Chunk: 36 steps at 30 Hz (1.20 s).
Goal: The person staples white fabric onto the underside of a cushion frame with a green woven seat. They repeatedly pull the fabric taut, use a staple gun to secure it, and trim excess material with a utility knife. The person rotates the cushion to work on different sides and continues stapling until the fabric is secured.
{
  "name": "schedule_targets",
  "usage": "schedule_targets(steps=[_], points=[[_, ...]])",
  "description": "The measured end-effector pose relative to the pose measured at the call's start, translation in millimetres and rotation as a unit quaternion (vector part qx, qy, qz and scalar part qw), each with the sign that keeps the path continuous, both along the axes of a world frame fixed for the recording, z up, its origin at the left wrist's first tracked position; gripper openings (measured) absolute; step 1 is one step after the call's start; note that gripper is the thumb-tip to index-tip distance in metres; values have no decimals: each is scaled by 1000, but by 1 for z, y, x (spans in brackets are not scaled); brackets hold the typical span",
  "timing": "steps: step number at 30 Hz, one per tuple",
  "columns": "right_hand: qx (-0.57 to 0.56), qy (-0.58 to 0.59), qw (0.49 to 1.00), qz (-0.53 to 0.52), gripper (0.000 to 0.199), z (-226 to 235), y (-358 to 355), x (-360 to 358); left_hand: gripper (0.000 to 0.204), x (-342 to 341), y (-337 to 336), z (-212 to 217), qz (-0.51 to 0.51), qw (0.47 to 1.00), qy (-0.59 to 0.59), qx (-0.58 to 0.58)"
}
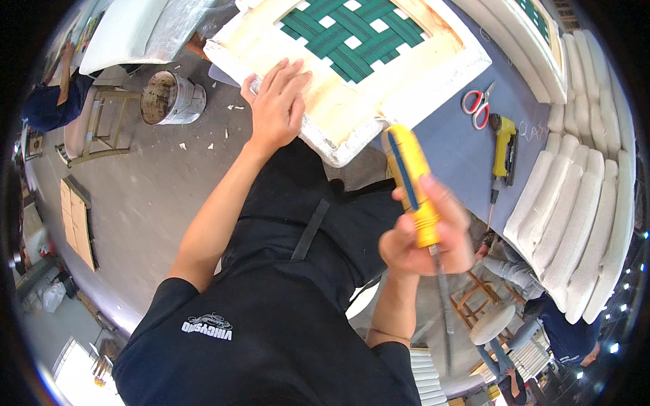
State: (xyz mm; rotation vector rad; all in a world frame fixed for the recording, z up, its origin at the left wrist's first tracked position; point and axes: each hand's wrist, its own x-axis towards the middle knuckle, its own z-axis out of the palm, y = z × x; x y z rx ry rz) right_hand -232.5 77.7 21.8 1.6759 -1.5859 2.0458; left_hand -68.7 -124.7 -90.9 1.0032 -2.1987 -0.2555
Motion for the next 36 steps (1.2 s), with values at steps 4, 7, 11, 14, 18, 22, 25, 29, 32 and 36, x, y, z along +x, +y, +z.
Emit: schedule_targets(steps=[4,7,11,14,18,22,25,29,32,36], points=[[284,97,953,41,39,-39,-5,8,39,-4,8,-2,-2,1000,8,11],[40,-27,997,64,31,-15,-8,13,40,-1,1,-2,11,1000,21,3],[171,104,979,24,33,-25,-1,15,39,-8,3,-1,20,999,29,0],[174,4,984,29,35,-37,-1,18,39,-6,1,-3,17,999,31,0],[145,91,985,4,39,-17,11,22,41,-4,-1,-1,16,999,30,16],[161,-18,986,37,38,-48,-2,11,41,-9,-6,-1,17,999,30,-22],[79,1,996,31,35,-13,-1,20,39,0,4,-2,18,1000,14,-3],[216,-66,973,41,29,-63,-10,13,41,-13,3,14,-14,1000,-17,7],[139,-252,958,10,24,-31,9,1,45,21,46,15,-118,991,-63,-6],[267,-281,914,-120,26,-39,24,-85,54,24,97,24,-202,972,-114,-18]])
